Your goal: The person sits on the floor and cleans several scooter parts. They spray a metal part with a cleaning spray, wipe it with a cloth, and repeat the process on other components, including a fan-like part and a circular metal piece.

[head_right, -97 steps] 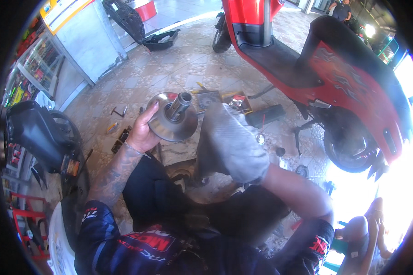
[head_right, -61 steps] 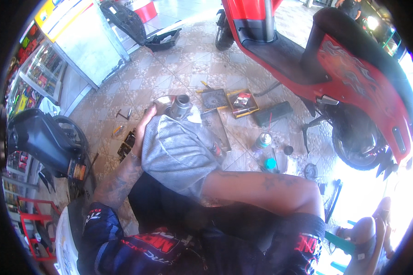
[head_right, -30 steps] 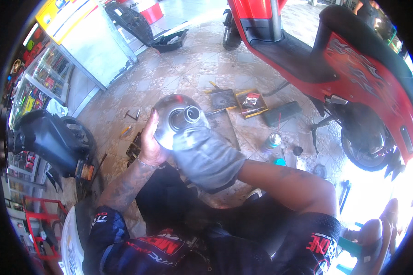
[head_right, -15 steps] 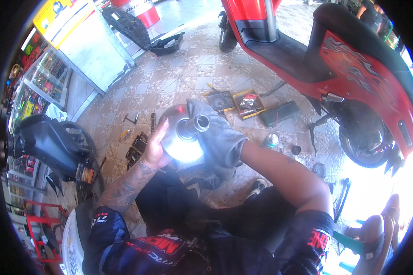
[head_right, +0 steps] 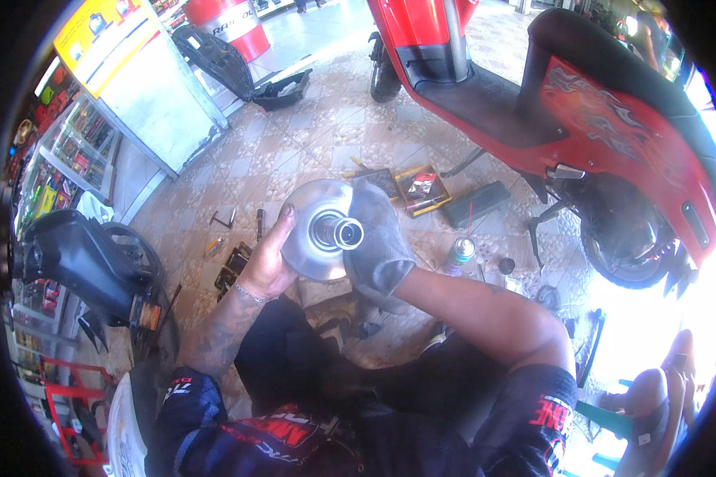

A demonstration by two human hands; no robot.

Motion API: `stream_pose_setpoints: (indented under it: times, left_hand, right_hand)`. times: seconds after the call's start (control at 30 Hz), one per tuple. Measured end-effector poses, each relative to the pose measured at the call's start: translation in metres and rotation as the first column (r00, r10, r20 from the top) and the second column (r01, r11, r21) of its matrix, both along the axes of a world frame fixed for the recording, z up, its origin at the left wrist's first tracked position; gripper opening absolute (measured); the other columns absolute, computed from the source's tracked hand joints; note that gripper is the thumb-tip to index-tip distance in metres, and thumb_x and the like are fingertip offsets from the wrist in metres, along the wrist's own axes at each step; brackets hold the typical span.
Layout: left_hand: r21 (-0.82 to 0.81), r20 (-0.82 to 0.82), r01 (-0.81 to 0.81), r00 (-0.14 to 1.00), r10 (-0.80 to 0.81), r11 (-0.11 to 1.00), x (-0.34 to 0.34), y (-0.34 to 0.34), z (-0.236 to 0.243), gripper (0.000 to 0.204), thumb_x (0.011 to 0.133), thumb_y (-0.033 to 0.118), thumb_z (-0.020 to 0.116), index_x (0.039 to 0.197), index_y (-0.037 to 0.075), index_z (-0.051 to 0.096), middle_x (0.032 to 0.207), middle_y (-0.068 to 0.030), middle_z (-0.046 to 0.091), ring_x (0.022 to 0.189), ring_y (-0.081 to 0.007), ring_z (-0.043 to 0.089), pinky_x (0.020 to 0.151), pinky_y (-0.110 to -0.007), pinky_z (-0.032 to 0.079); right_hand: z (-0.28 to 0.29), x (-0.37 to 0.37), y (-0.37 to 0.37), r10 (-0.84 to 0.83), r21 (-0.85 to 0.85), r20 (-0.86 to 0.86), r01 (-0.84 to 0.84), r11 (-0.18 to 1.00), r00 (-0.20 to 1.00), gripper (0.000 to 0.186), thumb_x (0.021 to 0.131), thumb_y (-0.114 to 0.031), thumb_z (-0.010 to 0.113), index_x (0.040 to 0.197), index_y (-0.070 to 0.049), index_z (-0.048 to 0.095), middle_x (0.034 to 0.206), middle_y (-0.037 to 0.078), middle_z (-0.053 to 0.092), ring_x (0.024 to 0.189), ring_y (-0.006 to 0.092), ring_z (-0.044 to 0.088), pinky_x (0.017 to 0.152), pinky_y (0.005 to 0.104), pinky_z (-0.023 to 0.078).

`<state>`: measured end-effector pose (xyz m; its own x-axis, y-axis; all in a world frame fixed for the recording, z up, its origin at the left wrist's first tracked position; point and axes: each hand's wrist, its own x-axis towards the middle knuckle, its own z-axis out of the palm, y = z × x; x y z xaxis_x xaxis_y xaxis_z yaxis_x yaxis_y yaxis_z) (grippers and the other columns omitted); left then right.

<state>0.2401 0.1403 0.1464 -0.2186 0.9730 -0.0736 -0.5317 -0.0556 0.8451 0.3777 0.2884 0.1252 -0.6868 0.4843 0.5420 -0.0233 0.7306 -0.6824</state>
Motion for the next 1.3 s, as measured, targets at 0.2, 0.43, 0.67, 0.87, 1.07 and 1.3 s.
stream_pose_setpoints:
  times: [0.2,0.43,0.67,0.87,1.07,1.3]
  left_hand:
    - [-0.086,-0.246,-0.099,0.966,0.075,0.991,-0.002,-0.005,-0.014,0.063,0.114,0.047,0.039,0.157,0.001,0.038,0.146,-0.0139,0.057,0.135,-0.0230,0.057,0.116,-0.041,0.045]
    - [-0.175,-0.331,-0.014,0.942,-0.046,0.984,0.001,-0.013,-0.011,0.061,0.114,0.044,0.041,0.154,-0.001,0.043,0.146,-0.0136,0.058,0.132,-0.0205,0.058,0.112,-0.038,0.046]
    - [-0.061,-0.277,0.053,0.958,-0.068,0.997,0.007,-0.010,-0.014,0.058,0.115,0.044,0.040,0.151,-0.001,0.048,0.141,-0.0087,0.062,0.127,-0.0166,0.059,0.111,-0.035,0.045]
    - [-0.080,-0.186,-0.055,0.982,0.039,0.995,0.005,0.003,-0.005,0.063,0.115,0.051,0.035,0.153,0.001,0.044,0.140,-0.0117,0.061,0.128,-0.0205,0.061,0.113,-0.039,0.048]
    - [-0.087,-0.463,-0.227,0.871,0.162,0.970,0.013,0.006,-0.005,0.063,0.113,0.052,0.042,0.133,-0.003,0.063,0.118,-0.0077,0.070,0.108,-0.0119,0.063,0.096,-0.030,0.051]
    - [0.050,-0.728,-0.233,0.657,0.195,0.971,0.027,0.001,-0.013,0.067,0.110,0.061,0.044,0.109,-0.002,0.066,0.093,-0.0003,0.065,0.086,-0.0104,0.055,0.080,-0.027,0.046]
  right_hand:
    - [0.016,0.006,0.004,0.082,0.033,0.237,-0.092,0.995,0.968,0.041,0.084,-0.022,0.077,0.118,-0.001,0.068,0.114,0.023,0.064,0.112,0.0406,0.061,0.096,0.0475,0.050]
    - [0.049,0.001,0.047,0.532,0.396,0.277,-0.599,0.696,0.800,0.047,0.085,-0.027,0.073,0.121,0.002,0.064,0.118,0.024,0.064,0.114,0.0432,0.062,0.102,0.0477,0.050]
    - [0.049,-0.005,0.041,0.403,0.363,0.419,-0.557,0.747,0.814,0.039,0.080,-0.016,0.076,0.115,-0.003,0.068,0.112,0.017,0.068,0.107,0.0368,0.067,0.097,0.0432,0.054]
    - [0.039,0.010,0.042,0.043,0.352,0.250,-0.132,0.927,0.967,0.059,0.074,-0.022,0.081,0.124,0.004,0.061,0.116,0.025,0.064,0.116,0.0441,0.062,0.103,0.0456,0.049]
    - [0.050,0.017,0.043,0.259,0.356,0.322,-0.370,0.858,0.911,0.051,0.075,-0.014,0.080,0.121,0.001,0.063,0.117,0.022,0.065,0.116,0.0397,0.064,0.098,0.0443,0.052]
    - [0.056,-0.005,0.034,0.467,0.146,0.548,-0.629,0.764,0.694,0.040,0.082,-0.013,0.072,0.121,-0.009,0.071,0.119,0.016,0.071,0.109,0.0317,0.070,0.096,0.0402,0.054]
